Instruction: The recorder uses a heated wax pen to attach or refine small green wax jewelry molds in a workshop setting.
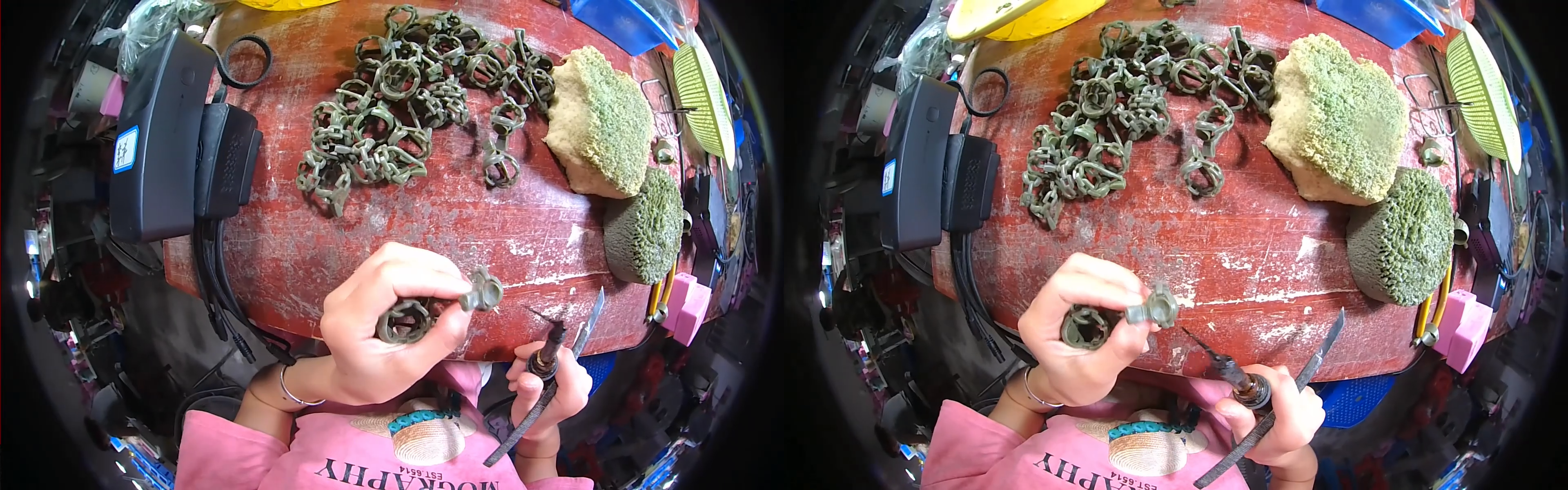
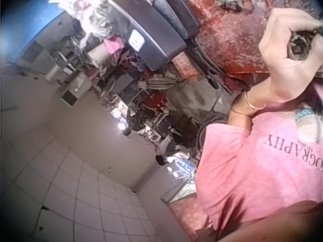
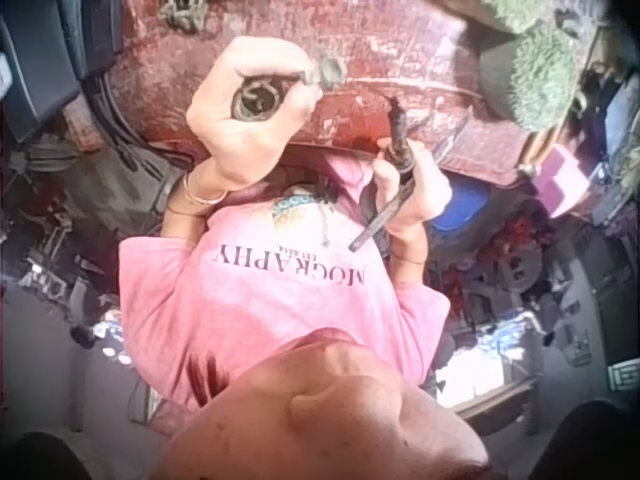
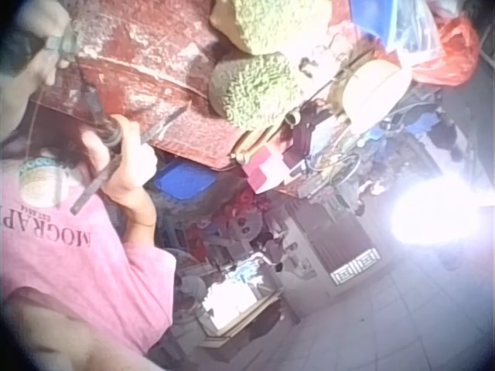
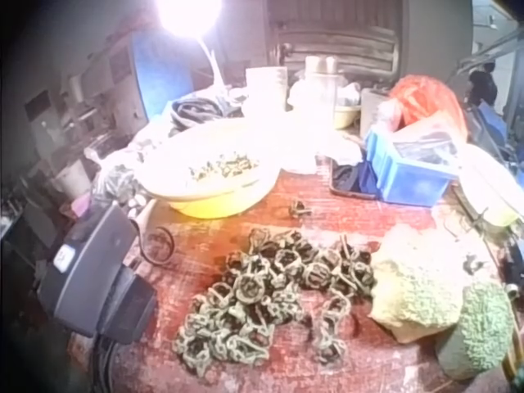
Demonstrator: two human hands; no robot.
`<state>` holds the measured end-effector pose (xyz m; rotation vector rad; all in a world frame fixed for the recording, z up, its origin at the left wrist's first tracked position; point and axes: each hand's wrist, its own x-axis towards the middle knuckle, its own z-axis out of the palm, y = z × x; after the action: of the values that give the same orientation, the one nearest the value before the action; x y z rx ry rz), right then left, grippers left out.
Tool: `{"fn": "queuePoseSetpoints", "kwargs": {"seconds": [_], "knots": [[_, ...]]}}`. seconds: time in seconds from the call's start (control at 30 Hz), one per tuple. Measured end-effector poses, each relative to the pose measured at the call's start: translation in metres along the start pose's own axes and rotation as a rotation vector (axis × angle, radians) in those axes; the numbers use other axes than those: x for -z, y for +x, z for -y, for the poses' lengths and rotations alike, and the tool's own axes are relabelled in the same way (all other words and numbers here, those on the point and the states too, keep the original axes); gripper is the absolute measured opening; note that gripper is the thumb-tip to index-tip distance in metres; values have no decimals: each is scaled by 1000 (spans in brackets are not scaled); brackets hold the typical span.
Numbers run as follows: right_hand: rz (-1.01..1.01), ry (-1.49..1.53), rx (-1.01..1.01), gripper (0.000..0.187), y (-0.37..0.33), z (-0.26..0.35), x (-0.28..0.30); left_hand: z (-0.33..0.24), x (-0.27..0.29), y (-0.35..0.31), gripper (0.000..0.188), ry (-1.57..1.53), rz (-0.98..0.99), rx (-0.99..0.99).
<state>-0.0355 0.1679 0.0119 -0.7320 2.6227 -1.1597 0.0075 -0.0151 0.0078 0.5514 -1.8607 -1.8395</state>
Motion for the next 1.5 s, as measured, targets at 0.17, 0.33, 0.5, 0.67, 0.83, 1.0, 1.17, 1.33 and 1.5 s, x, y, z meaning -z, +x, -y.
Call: {"fn": "queuePoseSetpoints", "kwargs": {"seconds": [0.17, 0.33, 0.5, 0.67, 0.83, 1.0, 1.17, 1.33, 1.5], "knots": [[73, 386, -153, 40, 1, -1, 2, -4, 6, 0, 30, 211, 204, -325], [82, 634, -142, 38, 6, 11, -1, -3, 7, -3, 38, 250, 284, -436], [-50, 762, -154, 31, 14, 28, -10, -1, 5, -4, 37, 230, 301, -455], [22, 713, -219, 31, 12, 23, -6, -1, 3, -8, 37, 211, 279, -471], [-21, 811, -228, 29, 11, 21, -8, -5, -1, -3, 30, 87, 302, -247], [-103, 875, -224, 26, 7, 20, -9, -16, -8, -1, 31, -299, 367, 257], [-126, 938, -222, 26, 6, 19, -4, -29, -8, 1, 27, -576, 399, 671], [-139, 1058, -293, 28, 12, 23, -1, -18, -13, -5, 27, -328, 323, 237], [-103, 1100, -217, 33, 12, 23, -4, -14, -7, -2, 32, 76, 353, -326]]}}
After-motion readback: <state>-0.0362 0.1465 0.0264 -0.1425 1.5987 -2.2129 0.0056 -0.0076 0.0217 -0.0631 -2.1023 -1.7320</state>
